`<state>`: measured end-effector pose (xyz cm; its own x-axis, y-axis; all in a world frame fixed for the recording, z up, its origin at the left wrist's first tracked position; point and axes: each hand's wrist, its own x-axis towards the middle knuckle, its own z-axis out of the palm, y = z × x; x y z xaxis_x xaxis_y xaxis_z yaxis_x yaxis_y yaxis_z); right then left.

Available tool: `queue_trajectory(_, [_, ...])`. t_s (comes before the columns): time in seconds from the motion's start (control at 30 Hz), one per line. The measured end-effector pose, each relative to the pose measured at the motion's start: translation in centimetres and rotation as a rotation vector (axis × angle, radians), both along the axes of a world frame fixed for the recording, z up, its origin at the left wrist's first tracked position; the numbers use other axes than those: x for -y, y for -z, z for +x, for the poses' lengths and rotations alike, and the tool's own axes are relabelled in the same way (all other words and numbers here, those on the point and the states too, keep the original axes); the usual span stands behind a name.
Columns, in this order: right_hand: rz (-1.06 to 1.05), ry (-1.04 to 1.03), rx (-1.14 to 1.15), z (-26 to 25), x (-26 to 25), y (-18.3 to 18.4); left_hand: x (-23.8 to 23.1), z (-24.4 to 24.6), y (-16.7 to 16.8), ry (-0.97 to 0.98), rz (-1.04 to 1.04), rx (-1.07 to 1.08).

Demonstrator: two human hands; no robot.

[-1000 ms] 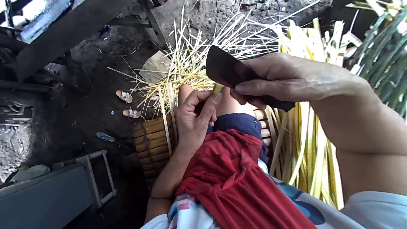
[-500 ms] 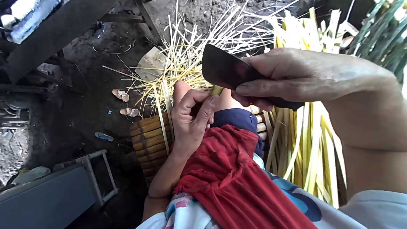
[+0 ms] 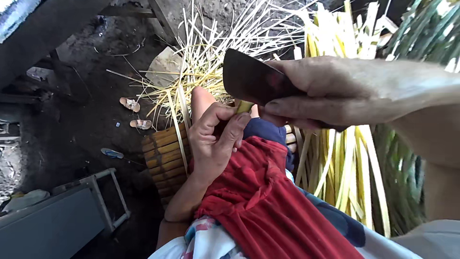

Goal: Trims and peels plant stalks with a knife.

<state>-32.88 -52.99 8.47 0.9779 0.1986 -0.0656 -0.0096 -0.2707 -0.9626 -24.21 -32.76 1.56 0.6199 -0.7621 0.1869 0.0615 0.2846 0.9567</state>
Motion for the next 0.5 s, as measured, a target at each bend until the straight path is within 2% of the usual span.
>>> queue_trajectory(0.07, [0.107, 0.009, -0.061, 0.2, -0.6, 0.9, 0.2, -0.1, 0.2, 0.008, -0.007, -0.038])
queue_trajectory(0.13, [0.127, 0.021, -0.077, 0.4, -0.9, 1.6, 0.1, 0.0, 0.4, 0.012, 0.007, -0.030])
queue_trajectory(0.2, [0.013, 0.040, -0.038, 0.8, -0.8, 1.7, -0.1, 0.6, 0.4, 0.030, 0.015, -0.030])
queue_trajectory(0.27, [-0.184, 0.110, 0.100, 1.1, -0.2, 1.9, -0.1, 2.3, 0.1, 0.138, -0.005, -0.035])
queue_trajectory(0.3, [-0.245, 0.186, 0.183, 1.1, -0.1, 2.2, 0.2, 3.4, 0.2, 0.189, -0.021, 0.001])
queue_trajectory(0.4, [-0.298, 0.484, 0.411, 1.0, -1.3, 3.3, 3.8, 5.2, 1.0, 0.115, -0.101, 0.079])
queue_trajectory(0.5, [-0.466, 0.663, 0.552, 1.1, -2.4, 5.0, 8.5, 5.1, 1.2, 0.227, -0.232, -0.197])
